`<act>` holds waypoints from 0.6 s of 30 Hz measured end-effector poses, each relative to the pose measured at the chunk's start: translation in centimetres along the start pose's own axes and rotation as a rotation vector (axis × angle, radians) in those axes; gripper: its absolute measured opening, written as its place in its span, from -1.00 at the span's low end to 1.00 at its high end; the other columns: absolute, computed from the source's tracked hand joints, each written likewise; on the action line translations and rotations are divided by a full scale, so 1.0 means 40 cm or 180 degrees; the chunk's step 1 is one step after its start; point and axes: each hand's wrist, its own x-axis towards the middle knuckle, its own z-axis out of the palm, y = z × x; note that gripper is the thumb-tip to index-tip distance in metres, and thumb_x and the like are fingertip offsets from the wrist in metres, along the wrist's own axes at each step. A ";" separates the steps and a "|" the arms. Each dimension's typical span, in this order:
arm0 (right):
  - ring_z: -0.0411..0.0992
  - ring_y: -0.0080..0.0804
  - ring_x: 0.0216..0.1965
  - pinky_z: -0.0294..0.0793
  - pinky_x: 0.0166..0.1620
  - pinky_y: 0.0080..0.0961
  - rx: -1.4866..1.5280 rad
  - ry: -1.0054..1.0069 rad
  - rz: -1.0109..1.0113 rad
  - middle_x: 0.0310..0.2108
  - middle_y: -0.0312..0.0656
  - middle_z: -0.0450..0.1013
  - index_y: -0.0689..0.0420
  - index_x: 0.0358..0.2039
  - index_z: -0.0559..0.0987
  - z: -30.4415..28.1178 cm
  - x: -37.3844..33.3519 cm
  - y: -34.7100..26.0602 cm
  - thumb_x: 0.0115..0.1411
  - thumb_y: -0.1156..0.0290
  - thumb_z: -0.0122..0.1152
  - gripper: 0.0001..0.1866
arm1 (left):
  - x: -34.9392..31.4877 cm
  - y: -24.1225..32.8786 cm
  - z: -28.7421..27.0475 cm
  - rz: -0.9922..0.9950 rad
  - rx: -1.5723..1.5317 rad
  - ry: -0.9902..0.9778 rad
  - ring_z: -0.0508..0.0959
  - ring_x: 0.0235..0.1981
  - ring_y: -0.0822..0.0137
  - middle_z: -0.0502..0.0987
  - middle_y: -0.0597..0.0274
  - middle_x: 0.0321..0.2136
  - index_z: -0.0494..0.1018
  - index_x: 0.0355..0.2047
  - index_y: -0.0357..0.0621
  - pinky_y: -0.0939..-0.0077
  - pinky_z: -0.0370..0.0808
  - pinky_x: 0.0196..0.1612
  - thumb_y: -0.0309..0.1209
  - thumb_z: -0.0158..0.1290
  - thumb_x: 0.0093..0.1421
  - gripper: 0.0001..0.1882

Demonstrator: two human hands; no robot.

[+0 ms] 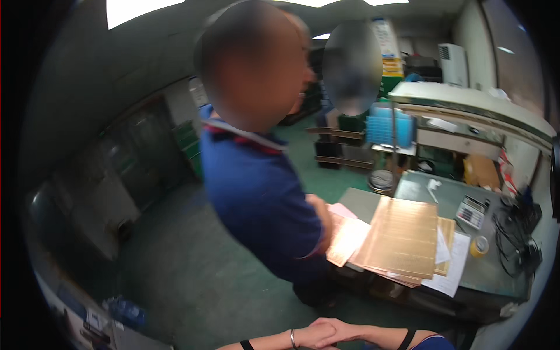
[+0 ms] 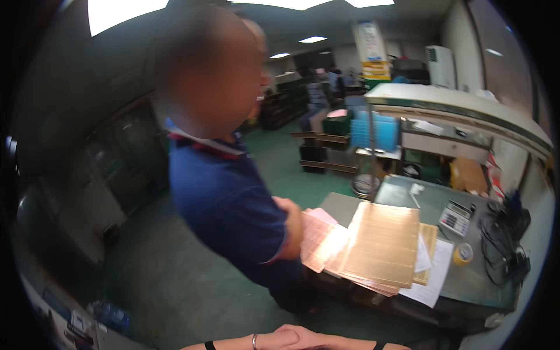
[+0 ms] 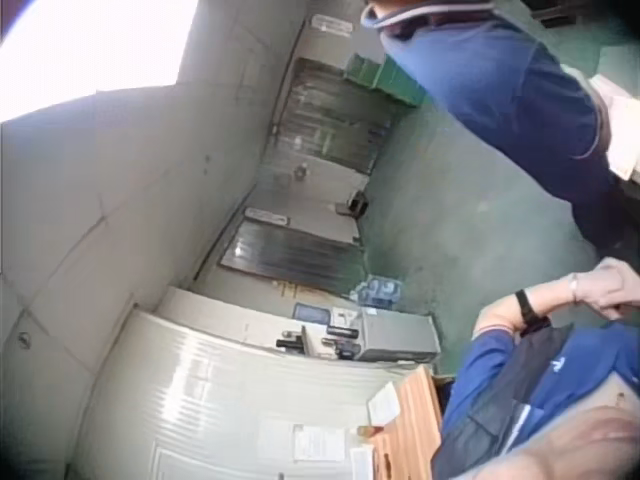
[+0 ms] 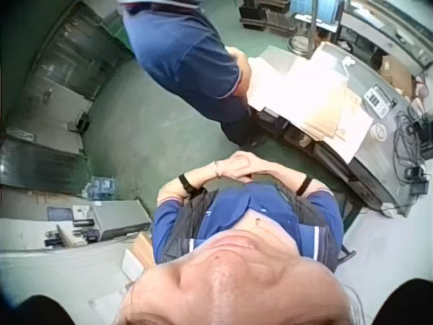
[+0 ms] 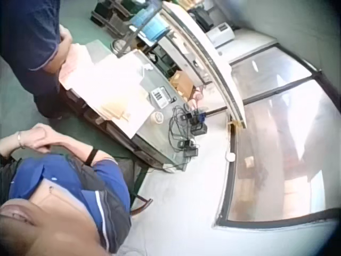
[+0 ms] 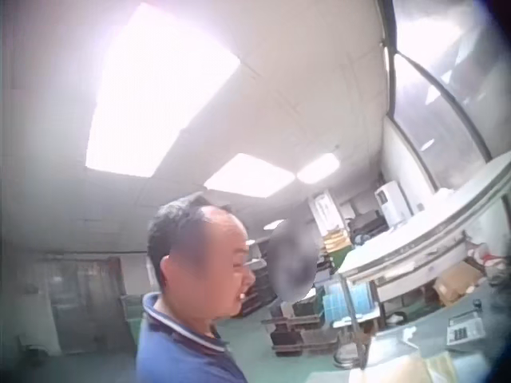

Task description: Inspecting and connecting a handheld electronic device at a workstation.

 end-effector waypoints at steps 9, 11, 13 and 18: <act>0.46 -0.19 -0.31 0.47 -0.20 -0.31 -0.0857 0.0323 -0.1489 -0.35 0.06 0.41 0.48 -0.28 0.40 0.266 0.414 -0.292 -0.36 0.05 0.44 -0.21 | -0.436 0.247 -0.212 0.0082 0.1159 0.2034 0.51 -0.38 0.00 0.48 -0.06 -0.41 0.40 -0.30 -0.26 0.34 0.47 -0.34 -0.18 0.14 0.05 -0.61; 0.44 -0.07 -0.32 0.48 -0.23 -0.25 -0.1078 -0.0245 -0.1870 -0.32 0.18 0.36 0.49 -0.28 0.39 0.358 0.519 -0.304 -0.36 0.09 0.30 -0.25 | -0.571 0.257 -0.178 -0.0175 0.1445 0.2609 0.48 -0.53 0.05 0.41 0.01 -0.59 0.34 -0.52 -0.23 0.35 0.43 -0.47 -0.14 0.11 0.06 -0.62; 0.40 0.03 -0.34 0.48 -0.28 -0.15 -0.0703 -0.0372 -0.1541 -0.30 0.33 0.29 0.42 -0.29 0.41 0.464 0.604 -0.319 -0.32 0.09 0.19 -0.34 | -0.685 0.246 -0.155 -0.0369 0.1770 0.3041 0.45 -0.68 0.11 0.34 0.09 -0.77 0.28 -0.74 -0.21 0.35 0.38 -0.59 -0.09 0.08 0.08 -0.52; 0.33 -0.31 -0.31 0.40 -0.24 -0.43 -0.0323 -0.0633 -0.1159 -0.26 0.02 0.29 0.38 -0.22 0.34 0.576 0.781 -0.328 -0.41 -0.06 0.27 -0.16 | -0.864 0.173 -0.144 -0.0415 0.1956 0.3324 0.47 -0.75 0.19 0.35 0.16 -0.85 0.23 -0.89 -0.17 0.40 0.38 -0.63 -0.26 0.06 0.00 -0.57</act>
